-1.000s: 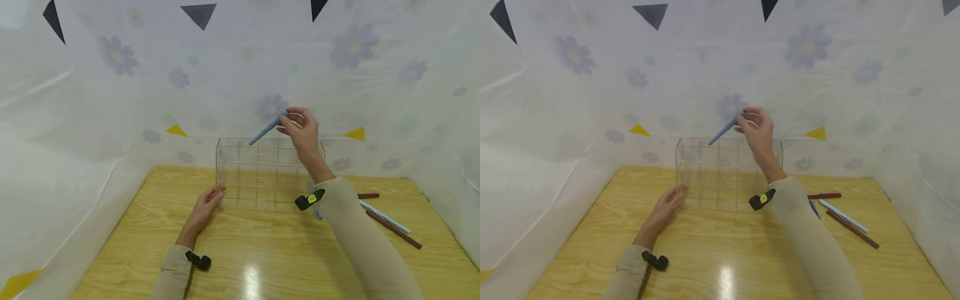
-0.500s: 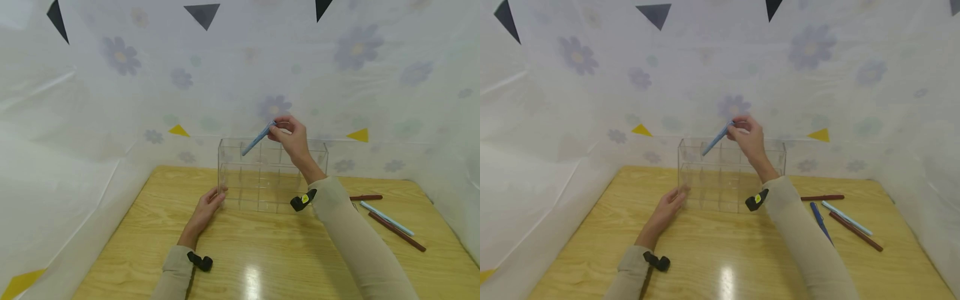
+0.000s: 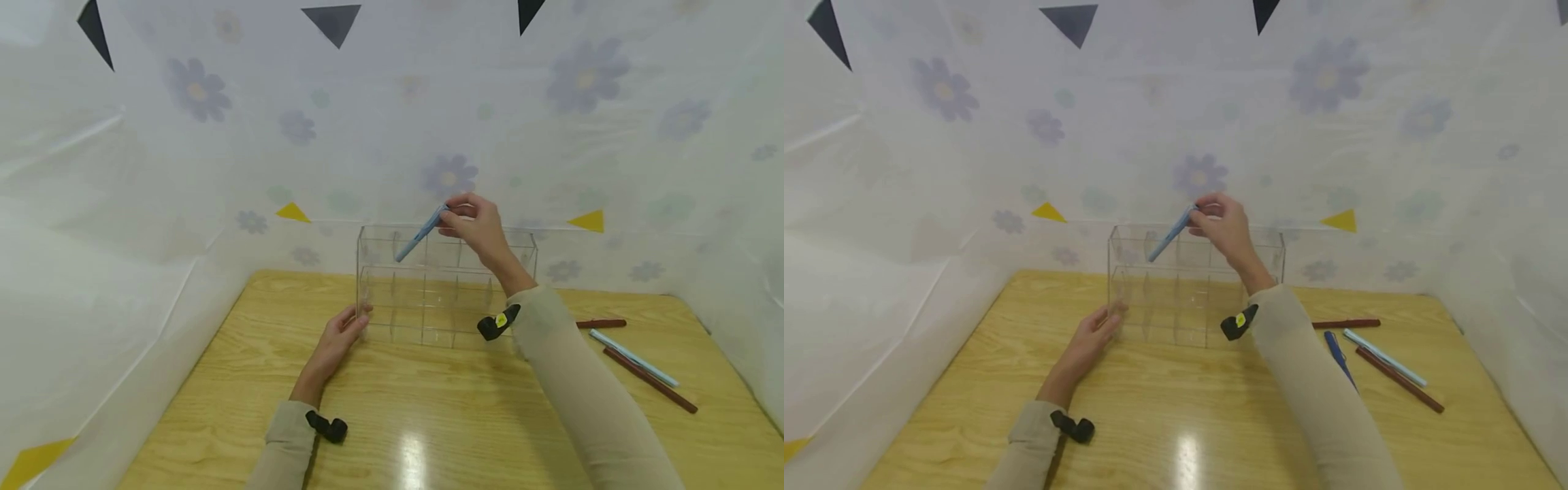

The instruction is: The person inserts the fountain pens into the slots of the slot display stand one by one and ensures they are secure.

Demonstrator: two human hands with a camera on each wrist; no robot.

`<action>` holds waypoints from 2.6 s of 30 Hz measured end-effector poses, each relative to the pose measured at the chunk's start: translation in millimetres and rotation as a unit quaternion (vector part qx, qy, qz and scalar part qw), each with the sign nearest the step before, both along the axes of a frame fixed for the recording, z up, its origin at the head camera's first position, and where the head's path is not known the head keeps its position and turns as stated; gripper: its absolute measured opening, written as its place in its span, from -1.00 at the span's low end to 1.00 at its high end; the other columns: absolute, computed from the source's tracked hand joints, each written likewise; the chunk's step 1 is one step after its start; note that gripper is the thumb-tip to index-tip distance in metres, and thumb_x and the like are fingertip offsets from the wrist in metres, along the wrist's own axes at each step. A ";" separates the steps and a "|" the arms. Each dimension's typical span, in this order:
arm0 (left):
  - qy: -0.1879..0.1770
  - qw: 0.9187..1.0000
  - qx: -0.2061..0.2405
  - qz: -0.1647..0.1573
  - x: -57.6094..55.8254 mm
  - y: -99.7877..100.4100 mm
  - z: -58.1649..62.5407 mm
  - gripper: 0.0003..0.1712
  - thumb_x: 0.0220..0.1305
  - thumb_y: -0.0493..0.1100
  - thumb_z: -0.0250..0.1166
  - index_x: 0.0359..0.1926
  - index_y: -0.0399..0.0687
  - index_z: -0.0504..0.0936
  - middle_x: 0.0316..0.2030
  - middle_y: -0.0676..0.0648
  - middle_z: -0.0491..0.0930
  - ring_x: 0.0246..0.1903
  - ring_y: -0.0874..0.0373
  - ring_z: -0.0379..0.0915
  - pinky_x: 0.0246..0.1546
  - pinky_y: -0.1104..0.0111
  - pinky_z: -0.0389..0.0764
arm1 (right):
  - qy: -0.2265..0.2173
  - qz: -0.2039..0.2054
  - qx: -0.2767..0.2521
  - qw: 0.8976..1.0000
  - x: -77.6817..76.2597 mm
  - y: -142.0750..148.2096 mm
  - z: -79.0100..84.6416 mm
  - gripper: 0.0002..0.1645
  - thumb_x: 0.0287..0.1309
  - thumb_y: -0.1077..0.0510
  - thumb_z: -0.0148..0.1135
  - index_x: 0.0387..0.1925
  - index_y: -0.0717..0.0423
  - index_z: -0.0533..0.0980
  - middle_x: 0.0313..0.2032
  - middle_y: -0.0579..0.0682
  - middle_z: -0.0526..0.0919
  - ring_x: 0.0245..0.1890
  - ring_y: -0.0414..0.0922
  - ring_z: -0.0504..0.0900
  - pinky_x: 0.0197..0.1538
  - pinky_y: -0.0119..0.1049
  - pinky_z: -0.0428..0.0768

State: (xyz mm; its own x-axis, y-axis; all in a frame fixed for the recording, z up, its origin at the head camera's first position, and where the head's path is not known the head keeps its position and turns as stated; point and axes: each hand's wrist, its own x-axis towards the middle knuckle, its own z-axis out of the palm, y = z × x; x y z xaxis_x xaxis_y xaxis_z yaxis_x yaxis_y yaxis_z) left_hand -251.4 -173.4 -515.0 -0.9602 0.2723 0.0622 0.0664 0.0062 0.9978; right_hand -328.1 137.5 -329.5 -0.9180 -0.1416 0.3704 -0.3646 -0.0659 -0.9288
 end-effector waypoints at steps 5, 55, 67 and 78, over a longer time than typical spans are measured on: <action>0.005 1.000 -0.002 -0.001 0.3 0.3 0.1 -0.39 0.57 0.01 0.18 0.49 -0.13 0.37 0.45 -0.17 0.35 0.47 -0.04 0.18 0.30 -0.01 0.39 | -0.021 -0.011 0.043 0.999 2.1 6.4 3.1 -0.64 0.40 0.36 0.22 0.12 0.53 0.45 -0.05 0.41 0.63 -0.14 0.04 0.79 -0.02 -0.06 0.68; 0.000 1.000 -0.003 -0.003 -6.2 -2.4 -2.0 -0.35 0.54 0.07 0.21 0.50 -0.11 0.37 0.43 -0.10 0.38 0.44 0.01 0.24 0.34 -0.04 0.35 | 0.099 -0.111 0.113 0.982 102.0 75.6 -13.6 -0.65 0.44 0.26 0.23 0.19 0.24 0.54 0.01 0.22 0.66 -0.04 -0.12 0.70 -0.10 -0.37 0.68; -0.003 1.000 -0.003 -0.003 -4.4 -2.7 -0.1 -0.33 0.54 0.07 0.21 0.50 -0.13 0.36 0.43 -0.10 0.38 0.45 0.01 0.24 0.26 0.05 0.44 | 0.079 -0.157 0.104 0.979 135.4 94.5 -34.9 -0.65 0.40 0.28 0.27 0.17 0.25 0.55 -0.01 0.15 0.69 -0.03 -0.14 0.69 -0.14 -0.39 0.68; -0.006 1.000 -0.006 -0.006 -3.1 -1.8 1.0 -0.34 0.55 0.06 0.19 0.51 -0.10 0.34 0.44 -0.10 0.37 0.46 0.00 0.21 0.27 0.03 0.43 | 0.048 -0.186 0.091 0.977 162.5 120.5 -53.9 -0.63 0.39 0.32 0.27 0.19 0.30 0.52 -0.03 0.06 0.69 -0.06 -0.16 0.68 -0.18 -0.45 0.67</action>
State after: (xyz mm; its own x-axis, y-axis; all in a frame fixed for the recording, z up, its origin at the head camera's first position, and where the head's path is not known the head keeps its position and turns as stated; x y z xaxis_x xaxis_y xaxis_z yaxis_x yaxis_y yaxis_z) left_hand -254.5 -175.2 -513.9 -0.9573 0.2853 0.0471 0.0544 0.0178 0.9984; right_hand -165.6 258.0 -383.4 -0.8809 0.1239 0.4568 -0.4176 0.2508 -0.8733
